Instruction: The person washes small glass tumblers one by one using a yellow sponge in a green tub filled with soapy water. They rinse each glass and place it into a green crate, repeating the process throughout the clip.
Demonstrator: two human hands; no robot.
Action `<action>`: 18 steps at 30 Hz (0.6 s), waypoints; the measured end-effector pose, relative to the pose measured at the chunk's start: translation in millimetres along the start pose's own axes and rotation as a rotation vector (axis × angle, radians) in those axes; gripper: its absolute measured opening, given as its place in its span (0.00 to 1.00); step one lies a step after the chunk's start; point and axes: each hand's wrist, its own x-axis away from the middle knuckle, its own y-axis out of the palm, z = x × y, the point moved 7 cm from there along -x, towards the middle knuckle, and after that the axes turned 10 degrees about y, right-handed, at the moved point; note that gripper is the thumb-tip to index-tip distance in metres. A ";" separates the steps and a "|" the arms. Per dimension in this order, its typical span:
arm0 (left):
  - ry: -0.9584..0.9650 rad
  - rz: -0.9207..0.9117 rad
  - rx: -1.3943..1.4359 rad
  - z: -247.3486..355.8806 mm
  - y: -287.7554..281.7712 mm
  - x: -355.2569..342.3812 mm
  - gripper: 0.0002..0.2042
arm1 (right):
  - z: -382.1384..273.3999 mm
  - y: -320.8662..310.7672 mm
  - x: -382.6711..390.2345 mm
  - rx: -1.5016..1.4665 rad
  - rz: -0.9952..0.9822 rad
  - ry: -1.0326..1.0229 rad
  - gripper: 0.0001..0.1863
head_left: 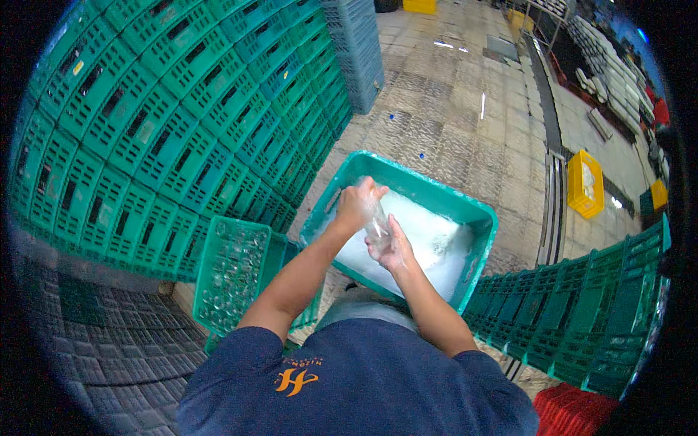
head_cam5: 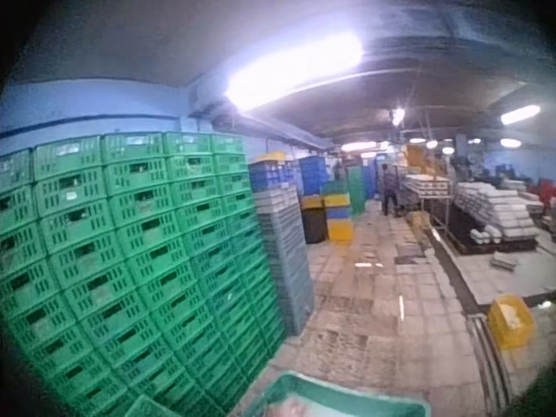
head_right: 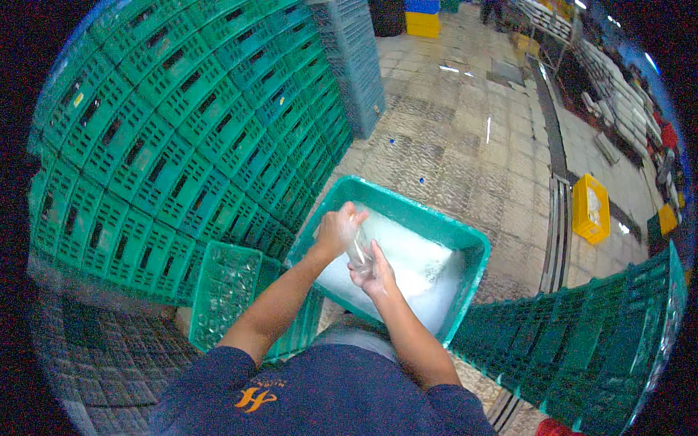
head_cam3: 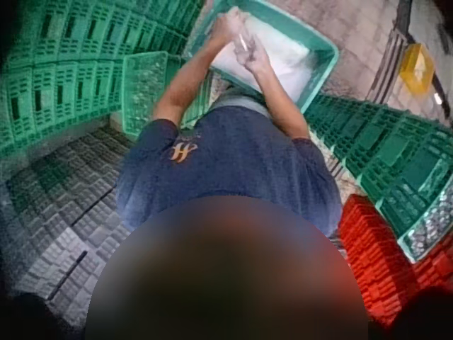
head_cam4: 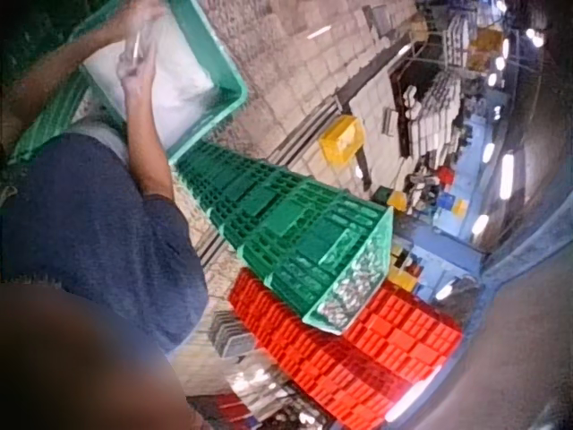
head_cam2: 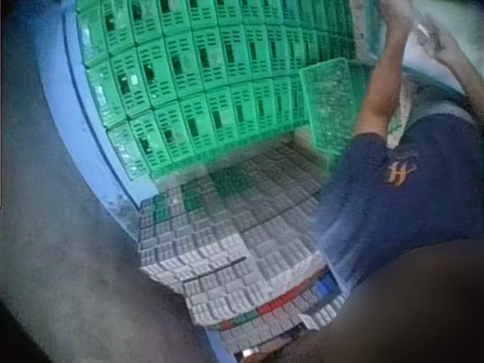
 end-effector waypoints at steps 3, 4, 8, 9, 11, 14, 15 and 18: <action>0.340 -0.097 -0.197 43.0 -4.9 7.6 0.21 | -13.6 -11.1 -4.9 0.026 -0.006 -0.159 0.22; 0.435 -0.161 -0.277 54.6 -1.2 10.7 0.20 | -17.9 -16.1 -6.8 0.052 0.031 -0.180 0.21; 0.265 0.249 0.010 62.1 -29.5 9.4 0.15 | -43.6 -8.8 -7.4 -0.057 -0.093 -0.272 0.14; 0.276 0.214 0.019 67.4 -24.6 12.2 0.14 | -54.9 -7.0 -4.9 -0.119 -0.088 -0.337 0.12; 0.143 -0.099 -0.016 66.4 5.3 20.5 0.13 | -81.2 2.8 4.2 -0.212 -0.152 -0.505 0.10; -0.465 -0.109 1.291 59.6 56.0 58.1 0.25 | -116.0 16.0 21.3 -0.434 -0.306 -0.708 0.10; -0.539 -0.084 1.576 60.7 65.4 61.4 0.32 | -123.8 23.6 25.9 -0.407 -0.368 -0.730 0.11; 0.125 0.014 1.047 75.5 54.5 52.0 0.32 | -126.0 35.9 20.4 -0.199 -0.291 -0.527 0.11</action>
